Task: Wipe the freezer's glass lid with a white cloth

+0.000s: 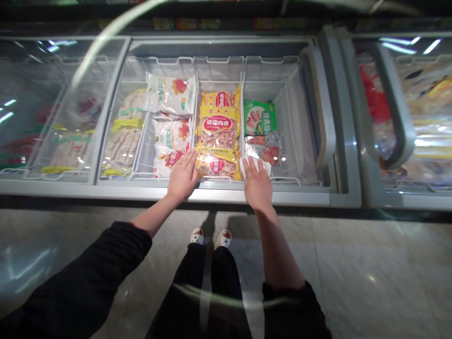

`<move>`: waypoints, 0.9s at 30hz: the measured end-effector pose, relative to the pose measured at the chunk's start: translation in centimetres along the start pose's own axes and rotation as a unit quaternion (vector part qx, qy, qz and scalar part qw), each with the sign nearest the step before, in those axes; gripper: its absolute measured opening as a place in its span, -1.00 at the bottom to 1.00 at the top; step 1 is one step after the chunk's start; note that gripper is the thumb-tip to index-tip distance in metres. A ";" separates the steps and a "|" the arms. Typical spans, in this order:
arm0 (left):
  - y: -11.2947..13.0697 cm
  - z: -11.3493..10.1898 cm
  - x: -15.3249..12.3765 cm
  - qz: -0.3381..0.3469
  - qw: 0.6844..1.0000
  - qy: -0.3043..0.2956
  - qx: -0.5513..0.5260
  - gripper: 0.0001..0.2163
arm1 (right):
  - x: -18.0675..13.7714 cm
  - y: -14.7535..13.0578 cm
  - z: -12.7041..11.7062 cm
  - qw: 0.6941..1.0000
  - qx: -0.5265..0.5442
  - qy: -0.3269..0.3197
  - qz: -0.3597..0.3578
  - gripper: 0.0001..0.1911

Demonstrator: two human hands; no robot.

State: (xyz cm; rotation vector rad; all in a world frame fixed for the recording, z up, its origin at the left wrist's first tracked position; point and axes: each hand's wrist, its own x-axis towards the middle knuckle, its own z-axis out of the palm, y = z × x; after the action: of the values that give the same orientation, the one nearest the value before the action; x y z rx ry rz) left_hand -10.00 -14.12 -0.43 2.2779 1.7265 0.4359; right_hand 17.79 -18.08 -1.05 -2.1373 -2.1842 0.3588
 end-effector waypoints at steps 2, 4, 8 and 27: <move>0.0 0.0 0.0 -0.001 1.000 -0.002 -0.004 -0.47 | 2.7 -2.3 0.5 1.000 0.011 0.026 0.007 -0.27; -0.1 0.0 0.1 -0.007 1.000 0.000 -0.008 -0.46 | 4.6 -5.3 1.0 0.998 0.036 0.042 -0.020 -0.26; -0.6 0.2 0.3 -0.051 0.998 0.035 -0.023 -0.46 | 3.8 -9.7 1.5 0.990 0.065 0.008 -0.129 -0.27; -6.9 -2.7 -1.4 0.043 0.999 -0.015 0.027 -0.43 | 0.5 -14.5 2.5 0.986 0.096 -0.044 -0.130 -0.21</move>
State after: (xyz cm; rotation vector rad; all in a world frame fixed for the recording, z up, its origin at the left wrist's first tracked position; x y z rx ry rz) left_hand -17.48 -13.56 -0.64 2.3908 1.6494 0.3747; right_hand 3.11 -18.03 -0.51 -1.7439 -2.3308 0.6256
